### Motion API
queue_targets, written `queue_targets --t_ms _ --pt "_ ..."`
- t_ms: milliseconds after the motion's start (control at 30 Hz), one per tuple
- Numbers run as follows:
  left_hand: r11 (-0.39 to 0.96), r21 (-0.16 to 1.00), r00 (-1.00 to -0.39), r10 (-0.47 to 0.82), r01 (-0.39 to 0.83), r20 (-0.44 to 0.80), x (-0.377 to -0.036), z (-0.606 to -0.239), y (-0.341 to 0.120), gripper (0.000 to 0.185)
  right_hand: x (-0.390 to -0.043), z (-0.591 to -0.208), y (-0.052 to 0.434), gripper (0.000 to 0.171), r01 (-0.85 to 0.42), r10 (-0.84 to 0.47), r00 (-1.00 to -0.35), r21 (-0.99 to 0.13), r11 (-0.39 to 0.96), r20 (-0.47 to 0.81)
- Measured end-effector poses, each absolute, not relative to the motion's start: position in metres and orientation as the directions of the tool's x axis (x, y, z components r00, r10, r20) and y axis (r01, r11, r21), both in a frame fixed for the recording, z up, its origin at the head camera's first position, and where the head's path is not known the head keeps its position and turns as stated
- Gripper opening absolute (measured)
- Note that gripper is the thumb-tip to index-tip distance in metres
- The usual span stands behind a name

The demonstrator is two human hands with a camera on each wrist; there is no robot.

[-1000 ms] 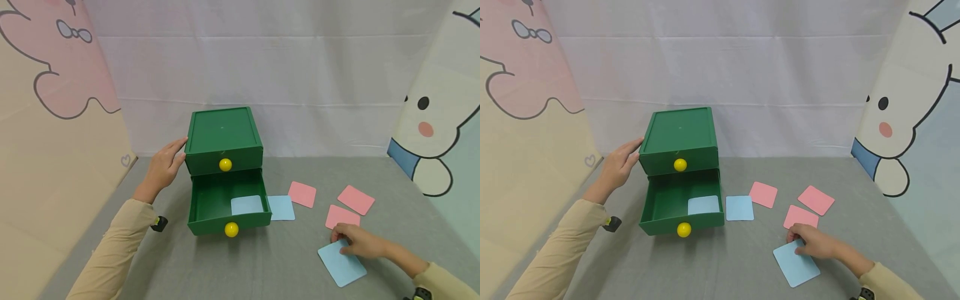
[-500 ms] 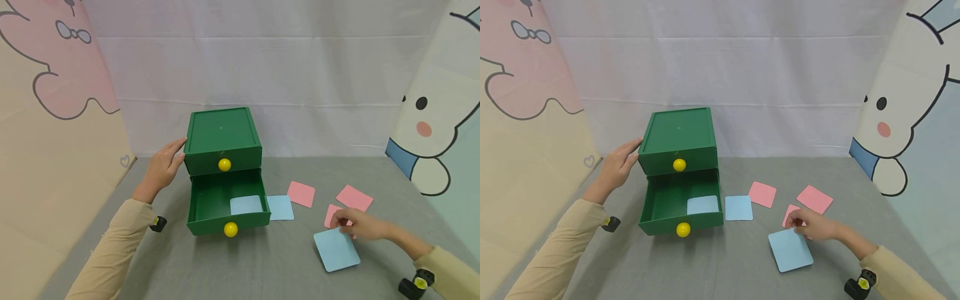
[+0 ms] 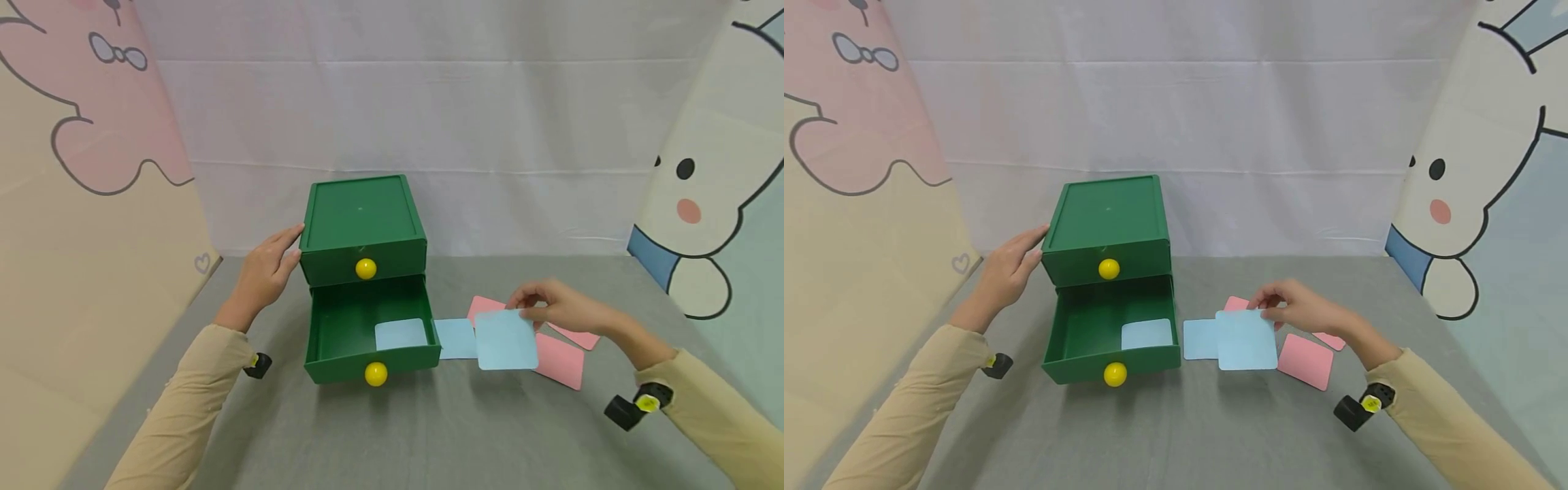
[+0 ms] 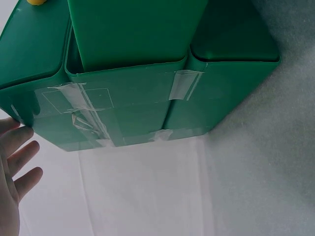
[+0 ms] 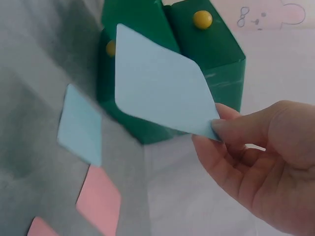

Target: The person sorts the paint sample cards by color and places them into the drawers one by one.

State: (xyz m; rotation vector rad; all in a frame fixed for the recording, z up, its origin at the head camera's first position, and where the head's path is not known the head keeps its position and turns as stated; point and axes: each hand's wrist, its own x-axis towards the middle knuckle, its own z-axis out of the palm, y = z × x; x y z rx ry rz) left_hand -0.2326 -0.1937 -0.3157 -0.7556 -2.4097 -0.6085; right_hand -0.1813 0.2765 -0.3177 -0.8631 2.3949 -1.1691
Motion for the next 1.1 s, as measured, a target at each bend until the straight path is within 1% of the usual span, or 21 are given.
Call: queue_targets --t_ms 200,467,733,1000,1100 --pt "0.743 0.258 -0.703 0.375 0.617 0.604 -0.232 -0.316 -0.194 0.047 -0.191 -0.298 0.249 0.016 -0.361 -0.669 -0.741 -0.814 0.456 -0.047" --pt "0.742 0.261 -0.704 0.372 0.617 0.605 -0.233 -0.318 -0.196 0.046 -0.193 -0.277 0.198 0.018 -0.357 -0.643 -0.766 -0.815 0.456 -0.024" --pt "0.745 0.254 -0.705 0.379 0.616 0.600 -0.234 -0.318 -0.194 0.047 -0.197 -0.283 0.156 0.019 -0.409 -0.669 -0.743 -0.813 0.415 0.032" --pt "0.746 0.258 -0.710 0.379 0.614 0.593 -0.232 -0.316 -0.193 0.047 -0.204 -0.291 0.127 0.018 -0.384 -0.626 -0.779 -0.816 0.431 0.036" --pt "0.747 0.259 -0.712 0.377 0.612 0.593 -0.231 -0.315 -0.193 0.046 -0.204 -0.295 0.117 0.018 -0.383 -0.628 -0.777 -0.817 0.431 0.033"
